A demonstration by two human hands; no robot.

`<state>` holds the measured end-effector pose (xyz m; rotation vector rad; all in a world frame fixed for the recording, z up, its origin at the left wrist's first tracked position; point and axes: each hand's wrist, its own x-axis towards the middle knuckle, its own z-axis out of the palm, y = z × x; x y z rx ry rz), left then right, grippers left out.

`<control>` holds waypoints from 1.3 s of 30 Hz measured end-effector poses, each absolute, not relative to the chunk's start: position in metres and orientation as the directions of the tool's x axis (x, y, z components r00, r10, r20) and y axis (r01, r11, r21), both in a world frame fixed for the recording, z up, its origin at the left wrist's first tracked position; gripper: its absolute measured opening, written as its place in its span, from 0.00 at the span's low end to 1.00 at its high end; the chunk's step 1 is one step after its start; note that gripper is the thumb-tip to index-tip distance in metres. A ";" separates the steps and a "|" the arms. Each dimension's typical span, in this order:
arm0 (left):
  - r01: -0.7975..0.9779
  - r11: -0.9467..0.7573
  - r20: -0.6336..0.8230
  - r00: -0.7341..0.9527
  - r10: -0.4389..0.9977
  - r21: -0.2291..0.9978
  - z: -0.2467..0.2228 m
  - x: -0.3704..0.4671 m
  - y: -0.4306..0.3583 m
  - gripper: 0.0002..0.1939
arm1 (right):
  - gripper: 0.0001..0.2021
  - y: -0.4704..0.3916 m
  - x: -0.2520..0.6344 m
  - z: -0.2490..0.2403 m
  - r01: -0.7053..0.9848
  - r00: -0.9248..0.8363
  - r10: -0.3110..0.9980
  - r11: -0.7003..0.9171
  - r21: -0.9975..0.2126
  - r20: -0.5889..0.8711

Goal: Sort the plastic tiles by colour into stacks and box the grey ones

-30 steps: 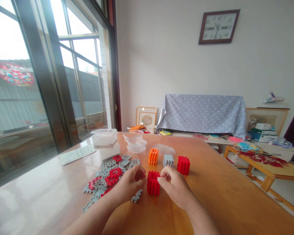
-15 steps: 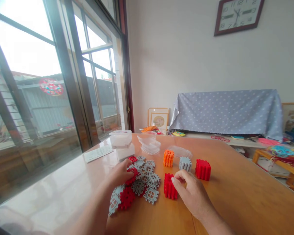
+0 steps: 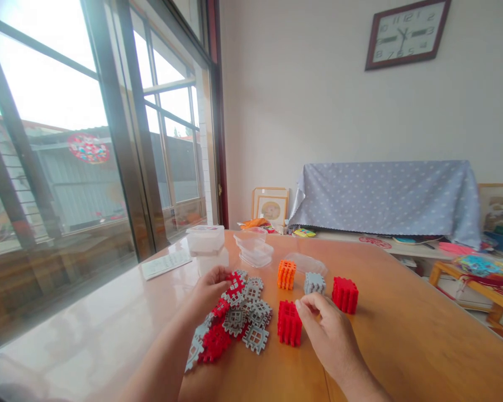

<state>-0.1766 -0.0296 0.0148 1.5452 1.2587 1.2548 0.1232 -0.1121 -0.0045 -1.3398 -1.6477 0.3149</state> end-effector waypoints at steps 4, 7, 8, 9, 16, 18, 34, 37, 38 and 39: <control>-0.229 -0.059 0.096 0.158 0.983 0.972 0.025 -0.148 -0.049 0.24 | 0.17 -0.118 0.117 0.000 0.600 0.055 0.850 0.392 -0.698 0.524; -0.375 0.062 0.045 0.268 0.962 0.925 0.030 -0.126 -0.066 0.33 | 0.16 -0.124 0.107 0.003 0.598 0.010 0.860 0.404 -0.693 0.510; -0.402 0.086 0.043 0.300 0.953 0.912 0.031 -0.120 -0.071 0.34 | 0.16 -0.127 0.103 0.003 0.600 -0.010 0.867 0.404 -0.691 0.498; -0.422 0.100 0.050 0.330 0.943 0.901 0.031 -0.115 -0.075 0.34 | 0.16 -0.129 0.100 0.003 0.600 -0.030 0.874 0.404 -0.690 0.485; -0.410 0.128 0.081 0.457 0.886 0.903 0.025 -0.096 -0.089 0.18 | 0.18 -0.134 0.089 0.008 0.435 -0.065 0.919 0.376 -0.818 0.388; -0.364 0.110 0.069 0.444 0.893 0.925 0.023 -0.096 -0.089 0.16 | 0.19 -0.134 0.090 0.012 0.360 -0.026 0.929 0.354 -0.863 0.370; -0.379 0.263 -0.068 0.455 0.888 0.888 0.014 -0.094 -0.080 0.14 | 0.23 -0.122 0.103 0.000 0.709 0.024 0.813 0.397 -0.583 0.582; -0.371 0.280 -0.084 0.464 0.882 0.886 0.013 -0.094 -0.080 0.14 | 0.22 -0.120 0.105 0.000 0.729 0.009 0.802 0.403 -0.553 0.597; -0.369 0.290 -0.091 0.471 0.877 0.883 0.012 -0.094 -0.079 0.14 | 0.22 -0.120 0.106 0.000 0.736 0.003 0.796 0.408 -0.540 0.605; -0.371 0.302 -0.098 0.479 0.873 0.878 0.012 -0.093 -0.079 0.14 | 0.22 -0.119 0.108 0.000 0.742 -0.006 0.789 0.415 -0.526 0.614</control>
